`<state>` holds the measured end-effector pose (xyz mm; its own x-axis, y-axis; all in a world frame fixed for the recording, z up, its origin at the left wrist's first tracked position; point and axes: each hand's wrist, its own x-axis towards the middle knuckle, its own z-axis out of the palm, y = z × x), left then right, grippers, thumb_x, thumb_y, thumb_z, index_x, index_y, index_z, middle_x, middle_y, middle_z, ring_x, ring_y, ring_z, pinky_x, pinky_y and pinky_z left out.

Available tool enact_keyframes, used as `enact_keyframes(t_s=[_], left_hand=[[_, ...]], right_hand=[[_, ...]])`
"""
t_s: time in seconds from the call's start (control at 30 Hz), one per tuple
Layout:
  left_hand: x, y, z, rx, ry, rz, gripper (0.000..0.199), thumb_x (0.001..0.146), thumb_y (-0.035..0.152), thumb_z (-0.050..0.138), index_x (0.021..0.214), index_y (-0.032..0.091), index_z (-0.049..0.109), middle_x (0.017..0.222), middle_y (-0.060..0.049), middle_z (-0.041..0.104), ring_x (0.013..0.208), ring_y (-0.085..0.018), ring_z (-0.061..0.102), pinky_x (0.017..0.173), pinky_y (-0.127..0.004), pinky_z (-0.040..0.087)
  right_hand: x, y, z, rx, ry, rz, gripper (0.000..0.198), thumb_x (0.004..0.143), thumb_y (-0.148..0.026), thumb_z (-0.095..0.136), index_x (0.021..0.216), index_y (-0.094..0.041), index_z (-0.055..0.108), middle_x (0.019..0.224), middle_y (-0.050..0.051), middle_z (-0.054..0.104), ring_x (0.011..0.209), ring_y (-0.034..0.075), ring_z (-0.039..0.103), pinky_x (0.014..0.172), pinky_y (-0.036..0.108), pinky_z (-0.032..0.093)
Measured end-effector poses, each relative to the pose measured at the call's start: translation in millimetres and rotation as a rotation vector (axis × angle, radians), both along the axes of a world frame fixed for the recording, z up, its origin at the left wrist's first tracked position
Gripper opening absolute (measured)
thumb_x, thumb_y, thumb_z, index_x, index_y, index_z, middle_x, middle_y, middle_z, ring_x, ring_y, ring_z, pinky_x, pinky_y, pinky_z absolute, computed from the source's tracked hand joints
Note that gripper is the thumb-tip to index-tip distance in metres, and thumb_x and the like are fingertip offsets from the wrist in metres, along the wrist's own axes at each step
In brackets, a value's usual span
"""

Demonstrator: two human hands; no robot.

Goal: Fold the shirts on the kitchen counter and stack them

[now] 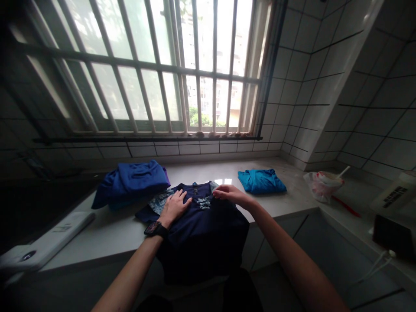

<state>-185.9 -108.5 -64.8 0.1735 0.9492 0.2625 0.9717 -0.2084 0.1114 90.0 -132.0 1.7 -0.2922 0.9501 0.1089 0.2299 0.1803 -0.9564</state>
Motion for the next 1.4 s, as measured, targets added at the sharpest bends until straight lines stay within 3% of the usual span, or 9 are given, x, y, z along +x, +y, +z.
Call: enact_keyframes(t_s=[0.13,0.23,0.4,0.6,0.77,0.93,1.1,1.27,1.4], left_hand=[[0,-1,0.8,-0.013,0.004,-0.014,0.057,0.1,0.046,0.038,0.143,0.012,0.055,0.153,-0.018,0.049,0.145,-0.031,0.041,0.117,-0.047,0.035],[0,-2,2.3,-0.018,-0.001,-0.019,0.057,0.1,0.045,0.038,0.142,0.012,0.055,0.152,-0.018,0.049,0.145,-0.031,0.041,0.117,-0.048,0.034],[0,-3,3.3,-0.023,-0.005,-0.019,0.057,0.1,0.046,0.037,0.142,0.013,0.056,0.154,-0.018,0.047,0.146,-0.031,0.039,0.119,-0.047,0.032],[-1,-3,2.2,-0.003,-0.018,-0.034,0.058,0.1,0.046,0.037,0.141,0.01,0.057,0.152,-0.02,0.049,0.144,-0.033,0.042,0.117,-0.047,0.035],[-1,-2,0.6,0.007,-0.033,-0.023,0.056,0.099,0.046,0.04,0.14,0.012,0.058,0.152,-0.018,0.049,0.144,-0.033,0.043,0.117,-0.048,0.035],[0,-1,-0.1,-0.01,-0.015,-0.007,0.058,0.099,0.047,0.039,0.142,0.011,0.056,0.153,-0.018,0.049,0.145,-0.032,0.042,0.118,-0.046,0.034],[0,-2,2.2,0.006,0.009,-0.015,0.054,0.099,0.046,0.041,0.14,0.015,0.058,0.152,-0.016,0.05,0.144,-0.031,0.043,0.118,-0.046,0.035],[0,-2,2.7,-0.005,0.018,-0.003,0.053,0.099,0.046,0.04,0.141,0.018,0.058,0.152,-0.014,0.051,0.145,-0.029,0.042,0.117,-0.045,0.036],[-1,-1,1.4,0.008,0.02,-0.015,0.056,0.1,0.047,0.038,0.14,0.014,0.058,0.151,-0.017,0.051,0.145,-0.029,0.042,0.117,-0.045,0.036]], right_hand=[[-10,-9,0,0.062,-0.257,0.009,0.031,0.095,-0.041,0.054,0.099,-0.015,0.071,0.102,0.01,0.074,0.091,0.019,0.068,0.086,0.033,0.053],[-12,-13,-7,0.228,-0.538,-0.149,0.028,0.088,-0.033,0.065,0.111,-0.017,0.07,0.115,0.011,0.071,0.099,0.021,0.065,0.091,0.034,0.05],[-24,-28,-24,0.183,-0.832,0.035,0.023,0.083,-0.034,0.073,0.101,-0.02,0.07,0.092,0.004,0.072,0.082,0.019,0.063,0.072,0.027,0.046],[-40,-41,-23,0.324,-0.7,-0.135,0.007,0.092,-0.022,0.058,0.091,-0.019,0.064,0.081,0.002,0.069,0.07,0.015,0.06,0.065,0.024,0.04],[-34,-40,-5,-0.121,-0.627,0.352,0.028,0.093,-0.042,0.057,0.084,-0.017,0.064,0.065,0.0,0.067,0.048,0.011,0.052,0.049,0.022,0.038],[-39,-30,-5,0.234,-0.677,-0.119,0.035,0.088,-0.045,0.066,0.112,-0.019,0.067,0.103,0.008,0.072,0.081,0.018,0.068,0.068,0.025,0.047],[-56,-22,-14,0.174,-1.009,-0.028,0.028,0.091,-0.035,0.063,0.117,-0.024,0.063,0.105,0.008,0.073,0.094,0.026,0.068,0.074,0.029,0.045],[-67,-14,-12,0.209,-0.823,-0.34,0.026,0.101,-0.026,0.041,0.119,-0.019,0.058,0.1,0.011,0.073,0.089,0.023,0.069,0.073,0.027,0.043],[-67,-13,-21,0.101,-0.688,-0.013,0.023,0.101,-0.029,0.046,0.1,-0.018,0.066,0.078,0.005,0.072,0.072,0.018,0.066,0.066,0.024,0.043]])
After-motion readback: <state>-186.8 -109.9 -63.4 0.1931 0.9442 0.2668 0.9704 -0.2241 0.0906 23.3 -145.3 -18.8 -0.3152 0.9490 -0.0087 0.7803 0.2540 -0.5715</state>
